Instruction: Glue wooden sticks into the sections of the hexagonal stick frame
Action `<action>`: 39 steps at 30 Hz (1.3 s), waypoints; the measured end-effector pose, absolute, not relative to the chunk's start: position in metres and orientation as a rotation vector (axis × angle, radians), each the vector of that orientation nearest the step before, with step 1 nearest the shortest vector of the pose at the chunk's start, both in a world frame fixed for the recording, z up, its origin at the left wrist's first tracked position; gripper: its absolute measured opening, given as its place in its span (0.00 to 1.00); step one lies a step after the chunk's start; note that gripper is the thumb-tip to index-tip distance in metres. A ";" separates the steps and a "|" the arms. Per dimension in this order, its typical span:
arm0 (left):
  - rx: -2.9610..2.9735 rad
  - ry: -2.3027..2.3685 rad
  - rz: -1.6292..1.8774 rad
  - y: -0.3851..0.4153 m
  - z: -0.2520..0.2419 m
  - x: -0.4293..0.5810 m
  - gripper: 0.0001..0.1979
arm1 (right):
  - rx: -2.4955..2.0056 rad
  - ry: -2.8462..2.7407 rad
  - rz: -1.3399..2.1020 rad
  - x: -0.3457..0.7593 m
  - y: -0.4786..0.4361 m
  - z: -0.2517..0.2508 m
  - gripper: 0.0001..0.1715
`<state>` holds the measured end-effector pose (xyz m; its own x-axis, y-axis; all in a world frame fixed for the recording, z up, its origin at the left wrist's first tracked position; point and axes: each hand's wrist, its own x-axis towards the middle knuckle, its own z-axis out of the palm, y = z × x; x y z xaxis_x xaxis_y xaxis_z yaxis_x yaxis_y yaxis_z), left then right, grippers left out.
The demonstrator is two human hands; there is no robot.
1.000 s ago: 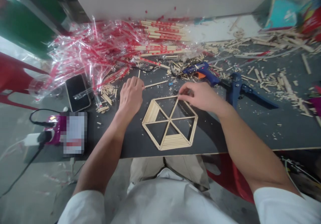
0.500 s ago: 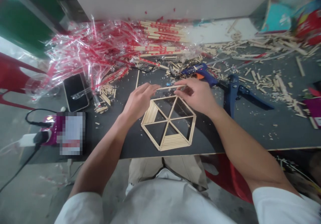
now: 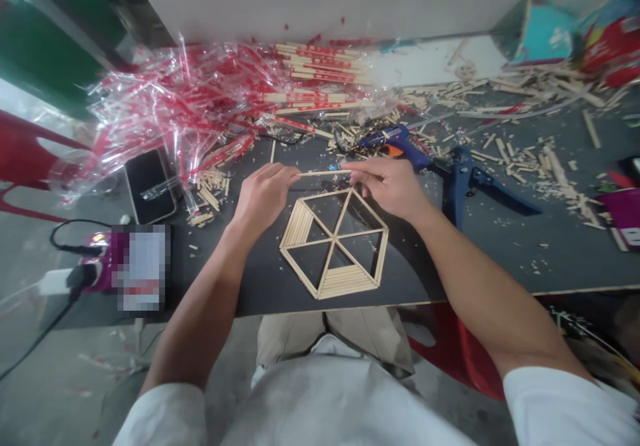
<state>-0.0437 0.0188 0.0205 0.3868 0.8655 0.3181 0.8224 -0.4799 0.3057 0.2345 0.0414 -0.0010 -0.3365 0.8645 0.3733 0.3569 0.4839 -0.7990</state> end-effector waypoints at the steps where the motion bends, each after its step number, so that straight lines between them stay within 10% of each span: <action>1: 2.520 1.551 0.686 0.019 0.021 -0.044 0.18 | -1.027 -1.881 0.776 0.235 0.042 -0.001 0.20; 39: 2.363 1.465 0.508 0.018 0.027 -0.045 0.15 | -0.913 -2.275 0.593 0.236 0.038 0.001 0.09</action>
